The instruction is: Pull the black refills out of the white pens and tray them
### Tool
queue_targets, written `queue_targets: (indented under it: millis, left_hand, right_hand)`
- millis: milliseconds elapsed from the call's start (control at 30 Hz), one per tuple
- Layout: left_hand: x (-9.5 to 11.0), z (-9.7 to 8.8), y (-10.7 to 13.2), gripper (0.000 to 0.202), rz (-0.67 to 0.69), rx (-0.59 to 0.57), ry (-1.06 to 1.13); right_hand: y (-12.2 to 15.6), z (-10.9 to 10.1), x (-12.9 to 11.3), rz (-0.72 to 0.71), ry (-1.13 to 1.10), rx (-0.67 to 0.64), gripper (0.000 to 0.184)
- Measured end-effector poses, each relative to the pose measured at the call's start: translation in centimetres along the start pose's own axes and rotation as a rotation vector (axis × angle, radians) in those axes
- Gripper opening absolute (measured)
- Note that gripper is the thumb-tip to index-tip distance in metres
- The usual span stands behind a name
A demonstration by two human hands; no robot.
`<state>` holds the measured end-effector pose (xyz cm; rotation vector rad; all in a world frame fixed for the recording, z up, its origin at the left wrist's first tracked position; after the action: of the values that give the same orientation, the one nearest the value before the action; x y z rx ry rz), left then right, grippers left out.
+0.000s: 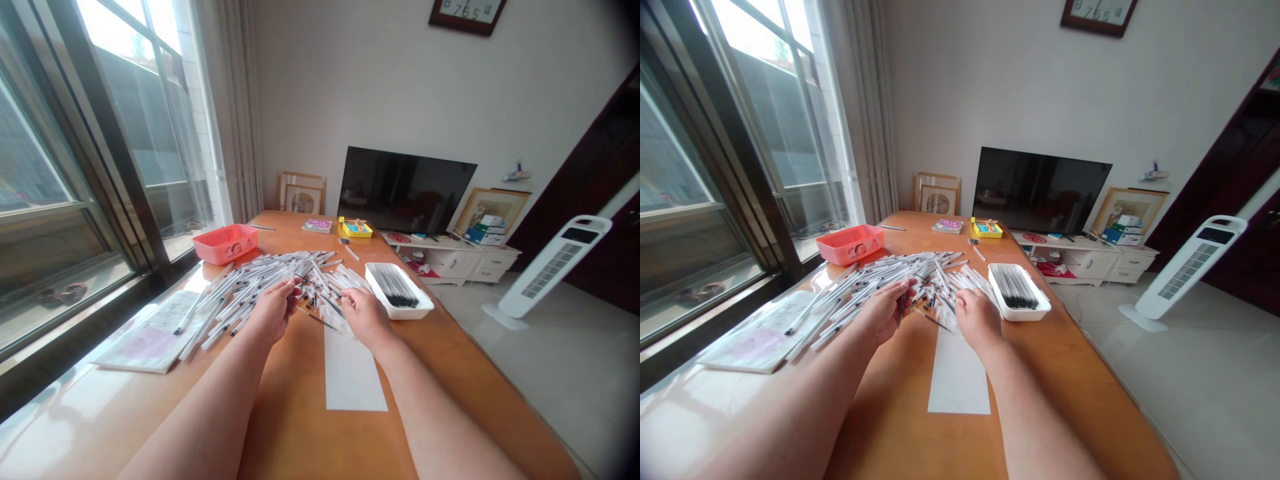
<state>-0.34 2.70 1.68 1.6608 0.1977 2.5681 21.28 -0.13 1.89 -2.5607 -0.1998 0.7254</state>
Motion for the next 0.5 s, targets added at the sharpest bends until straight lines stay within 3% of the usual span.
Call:
queue_targets:
  millis: [200,333,500]
  left_hand:
    - [-0.8,-0.5,-0.9,0.031,-0.034,-0.029,0.011]
    - [-0.7,-0.7,-1.2,0.032,-0.022,-0.025,0.006]
    - [-0.5,-0.8,-1.3,0.032,-0.025,-0.028,-0.007]
  right_hand:
    - [-0.3,-1.6,-2.9,-0.024,0.118,0.002,0.022]
    - [-0.8,-1.8,-4.1,0.005,0.188,-0.137,0.021]
    - [-1.5,-0.1,-4.3,0.082,0.232,-0.322,0.022]
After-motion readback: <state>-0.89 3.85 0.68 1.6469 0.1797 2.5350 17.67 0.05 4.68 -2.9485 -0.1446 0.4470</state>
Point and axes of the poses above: each hand's wrist, its own y-axis away from the middle knuckle, its own z-axis out of the palm, x = y × z, the point moved 3 cm from there along -y, towards the middle knuckle, and after that the axes turned 1 degree about -z, right-handed, at the moved point
